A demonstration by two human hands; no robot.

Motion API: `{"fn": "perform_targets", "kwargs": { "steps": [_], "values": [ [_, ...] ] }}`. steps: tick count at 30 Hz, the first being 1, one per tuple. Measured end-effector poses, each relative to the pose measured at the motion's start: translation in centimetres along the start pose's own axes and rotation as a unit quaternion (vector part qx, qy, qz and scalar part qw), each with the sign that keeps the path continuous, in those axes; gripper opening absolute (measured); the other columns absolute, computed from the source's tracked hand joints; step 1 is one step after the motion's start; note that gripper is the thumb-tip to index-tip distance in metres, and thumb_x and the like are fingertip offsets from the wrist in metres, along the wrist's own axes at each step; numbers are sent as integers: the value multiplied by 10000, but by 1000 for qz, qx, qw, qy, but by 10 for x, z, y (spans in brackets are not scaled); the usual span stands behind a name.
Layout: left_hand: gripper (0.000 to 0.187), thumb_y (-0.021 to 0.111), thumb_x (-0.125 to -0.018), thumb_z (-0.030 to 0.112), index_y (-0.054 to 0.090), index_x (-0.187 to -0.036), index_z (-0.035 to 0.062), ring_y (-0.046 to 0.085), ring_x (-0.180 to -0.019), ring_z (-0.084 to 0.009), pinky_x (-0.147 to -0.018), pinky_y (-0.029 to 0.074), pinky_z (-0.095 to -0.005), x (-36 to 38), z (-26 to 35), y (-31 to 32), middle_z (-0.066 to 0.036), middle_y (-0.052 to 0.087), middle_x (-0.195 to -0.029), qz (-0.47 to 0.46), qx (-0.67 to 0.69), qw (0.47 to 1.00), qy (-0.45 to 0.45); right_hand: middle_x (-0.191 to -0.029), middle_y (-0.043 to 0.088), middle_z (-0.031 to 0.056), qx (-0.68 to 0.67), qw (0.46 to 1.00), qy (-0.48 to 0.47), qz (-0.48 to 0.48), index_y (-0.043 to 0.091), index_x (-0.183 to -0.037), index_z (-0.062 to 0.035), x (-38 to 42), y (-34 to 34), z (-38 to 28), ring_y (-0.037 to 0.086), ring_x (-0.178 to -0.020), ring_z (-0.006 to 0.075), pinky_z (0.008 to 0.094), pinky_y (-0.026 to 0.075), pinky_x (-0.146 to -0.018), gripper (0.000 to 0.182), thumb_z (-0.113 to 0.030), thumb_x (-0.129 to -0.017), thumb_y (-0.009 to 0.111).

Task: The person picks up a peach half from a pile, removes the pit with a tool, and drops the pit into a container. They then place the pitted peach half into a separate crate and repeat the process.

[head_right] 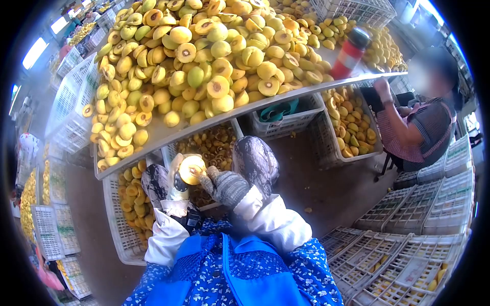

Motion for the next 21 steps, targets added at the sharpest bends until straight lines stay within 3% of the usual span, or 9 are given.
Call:
{"fn": "perform_targets", "kwargs": {
  "steps": [1,4,7,10,13,16,19,21],
  "values": [
    [473,344,-968,373,601,-966,-25,601,-776,-151,-730,479,-267,-1,-1,0,-87,634,-846,-1,-22,1000,10,-958,552,208,-4,999,27,-17,478,-1224,-91,-1,-1,-2,598,-690,360,451,473,-582,319,-156,-921,403],
    [461,341,-967,359,605,-951,-18,593,-781,-151,-739,467,-267,4,3,5,-87,635,-844,-3,-41,998,44,-739,599,231,-101,989,-74,84,535,-1070,-76,-5,24,19,593,-705,401,481,457,-631,325,-344,-927,422],
    [449,340,-966,346,603,-935,-18,595,-769,-157,-733,468,-267,10,4,10,-95,635,-843,9,-107,990,92,-895,593,228,-122,954,-235,143,467,-1255,-89,-10,35,24,597,-784,386,448,476,-665,374,-246,-917,431],
    [424,345,-962,320,603,-912,-13,594,-753,-161,-719,468,-270,12,5,13,-96,636,-829,36,-204,969,133,-1029,551,209,-28,968,-225,110,394,-1346,-128,-9,43,33,594,-830,370,431,484,-677,455,-168,-894,436],
    [385,376,-947,298,604,-899,-9,595,-740,-166,-702,469,-274,6,-11,3,-95,633,-800,33,-91,992,85,-1041,539,209,-19,985,-165,41,395,-1337,-132,0,27,19,599,-806,368,437,487,-661,455,-168,-885,437],
    [283,464,-897,248,606,-890,3,596,-720,-176,-695,468,-280,4,-8,-3,-94,625,-761,-2,-280,948,152,-1067,516,212,90,980,-175,16,392,-1301,-79,9,14,11,591,-693,380,458,470,-580,479,-120,-841,516],
    [204,545,-828,200,603,-888,14,598,-753,-183,-716,462,-285,3,-7,-7,-95,619,-791,-83,-260,956,111,-940,555,218,43,984,-175,-6,461,-1158,-70,11,11,15,584,-635,382,494,436,-530,299,-194,-887,482],
    [200,567,-804,195,601,-887,17,597,-786,-190,-726,458,-289,10,-1,-6,-91,616,-812,-132,-272,944,133,-807,570,216,12,995,-78,-61,462,-1080,-59,13,6,13,584,-632,384,501,432,-535,253,-248,-915,443]
  ]
}}
Point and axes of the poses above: each hand's wrist, its own x-axis away from the middle knuckle, its own y-axis out of the palm, z = x × y, the point moved 1 cm from there along -x, towards the middle knuckle
